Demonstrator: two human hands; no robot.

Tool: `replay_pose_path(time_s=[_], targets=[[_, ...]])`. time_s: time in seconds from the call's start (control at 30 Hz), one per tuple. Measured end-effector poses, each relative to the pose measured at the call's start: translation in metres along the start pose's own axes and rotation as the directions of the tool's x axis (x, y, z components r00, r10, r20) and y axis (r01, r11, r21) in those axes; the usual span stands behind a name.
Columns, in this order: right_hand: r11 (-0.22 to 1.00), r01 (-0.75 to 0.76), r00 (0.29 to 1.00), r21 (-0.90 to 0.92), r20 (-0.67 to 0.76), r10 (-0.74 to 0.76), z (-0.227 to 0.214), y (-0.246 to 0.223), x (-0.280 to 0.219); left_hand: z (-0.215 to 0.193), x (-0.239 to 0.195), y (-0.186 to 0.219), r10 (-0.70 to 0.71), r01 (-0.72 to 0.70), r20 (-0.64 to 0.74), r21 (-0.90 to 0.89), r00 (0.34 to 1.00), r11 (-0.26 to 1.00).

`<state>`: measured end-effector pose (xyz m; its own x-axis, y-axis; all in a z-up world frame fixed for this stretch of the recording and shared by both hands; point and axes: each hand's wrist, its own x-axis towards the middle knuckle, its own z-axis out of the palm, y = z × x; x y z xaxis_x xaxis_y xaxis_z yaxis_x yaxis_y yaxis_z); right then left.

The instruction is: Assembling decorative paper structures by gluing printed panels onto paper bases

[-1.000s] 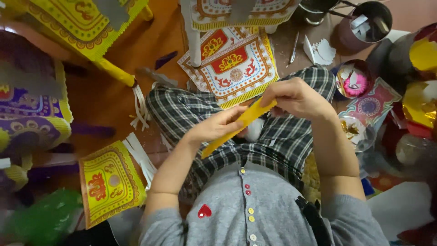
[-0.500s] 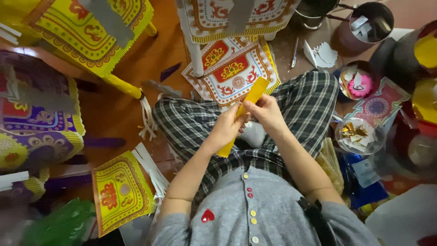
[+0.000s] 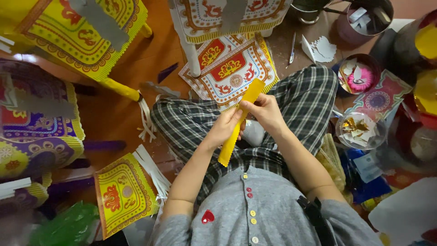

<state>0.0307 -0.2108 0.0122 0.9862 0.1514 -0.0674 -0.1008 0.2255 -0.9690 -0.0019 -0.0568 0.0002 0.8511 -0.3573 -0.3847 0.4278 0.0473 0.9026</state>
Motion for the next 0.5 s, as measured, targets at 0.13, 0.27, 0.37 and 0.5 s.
replay_pose_path(time_s=[0.13,0.27,0.37,0.5], targets=[[0.996,0.008,1.000,0.091,-0.002,-0.007,-0.003,0.015,-0.003,0.009,-0.006,0.014,0.063,-0.062,-0.031,0.042,0.998,0.997],[0.983,-0.014,0.998,0.184,-0.052,0.024,-0.007,0.032,-0.004,0.008,-0.004,-0.005,0.069,-0.068,-0.040,0.023,0.997,0.997],[0.964,0.029,0.983,0.265,-0.181,0.020,0.001,0.023,-0.007,0.009,-0.002,-0.013,0.071,-0.071,-0.013,-0.007,0.997,0.997],[0.948,0.153,0.925,0.277,-0.379,-0.039,-0.015,0.031,0.013,0.012,-0.006,-0.012,-0.009,0.010,0.008,-0.075,1.000,0.997]])
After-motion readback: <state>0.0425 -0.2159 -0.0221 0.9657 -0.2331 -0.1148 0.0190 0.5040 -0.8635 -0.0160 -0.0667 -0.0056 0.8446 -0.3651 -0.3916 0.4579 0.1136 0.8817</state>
